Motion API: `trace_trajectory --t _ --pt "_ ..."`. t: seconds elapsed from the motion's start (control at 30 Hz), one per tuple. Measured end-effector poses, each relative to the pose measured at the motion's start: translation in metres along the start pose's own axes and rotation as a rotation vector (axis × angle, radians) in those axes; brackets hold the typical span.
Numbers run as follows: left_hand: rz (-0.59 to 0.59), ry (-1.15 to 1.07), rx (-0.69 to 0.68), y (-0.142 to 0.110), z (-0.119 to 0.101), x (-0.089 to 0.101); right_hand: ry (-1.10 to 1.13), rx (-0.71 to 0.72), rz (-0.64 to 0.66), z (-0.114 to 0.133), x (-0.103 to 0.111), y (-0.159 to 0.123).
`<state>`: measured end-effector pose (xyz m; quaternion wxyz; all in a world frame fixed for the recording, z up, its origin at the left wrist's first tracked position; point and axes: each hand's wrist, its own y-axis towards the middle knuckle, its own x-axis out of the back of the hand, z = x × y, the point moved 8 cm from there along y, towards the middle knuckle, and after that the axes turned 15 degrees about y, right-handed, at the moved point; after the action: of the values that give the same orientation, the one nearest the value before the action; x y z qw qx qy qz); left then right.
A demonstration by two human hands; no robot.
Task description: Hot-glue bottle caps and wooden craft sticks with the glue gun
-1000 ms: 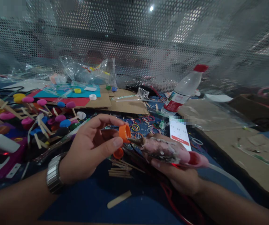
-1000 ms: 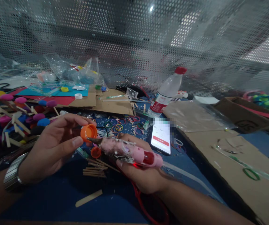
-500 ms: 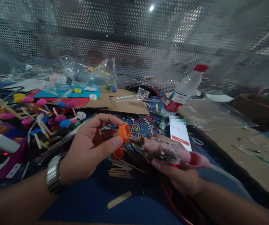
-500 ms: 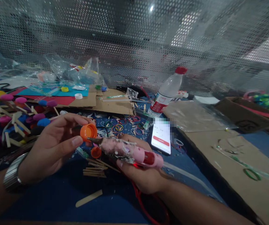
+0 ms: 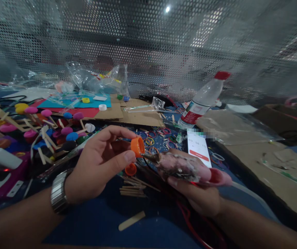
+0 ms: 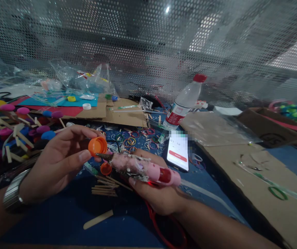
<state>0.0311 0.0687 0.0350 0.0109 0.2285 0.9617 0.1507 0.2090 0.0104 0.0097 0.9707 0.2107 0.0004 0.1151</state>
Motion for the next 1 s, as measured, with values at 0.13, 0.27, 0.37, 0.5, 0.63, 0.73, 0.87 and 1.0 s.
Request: trace_trajectory --t 0.13,0.27,0.37,0.5,0.63,0.73,0.87,1.0 --pt "-0.003 -0.001 0.002 -0.0007 0.0002 0.0003 0.017 0.036 0.022 0.0042 -0.0026 0.0011" --pt "-0.012 0.000 0.002 -0.0008 -0.0012 0.0004 0.028 0.039 0.011 0.0044 -0.0039 0.0007" --pt "-0.010 0.000 -0.007 -0.0006 -0.0020 0.0003 0.036 0.037 0.022 0.0033 -0.0050 0.0001" --pt "0.004 -0.007 -0.007 -0.0005 -0.0007 0.0001 0.019 0.073 0.032 0.0032 -0.0017 0.0012" --pt "0.010 -0.004 -0.015 -0.0008 -0.0012 -0.0001 -0.007 0.070 0.090 0.0021 -0.0025 0.0041" --pt "0.006 -0.008 -0.012 -0.0007 -0.0016 -0.0004 0.010 0.062 0.119 0.0030 -0.0054 0.0053" --pt "0.006 -0.022 -0.015 -0.0003 -0.0018 -0.0007 0.013 0.061 0.116 0.0046 -0.0068 0.0056" --pt "0.015 -0.035 -0.011 -0.0005 -0.0005 -0.0015 -0.011 0.067 0.116 0.0042 -0.0062 0.0059"
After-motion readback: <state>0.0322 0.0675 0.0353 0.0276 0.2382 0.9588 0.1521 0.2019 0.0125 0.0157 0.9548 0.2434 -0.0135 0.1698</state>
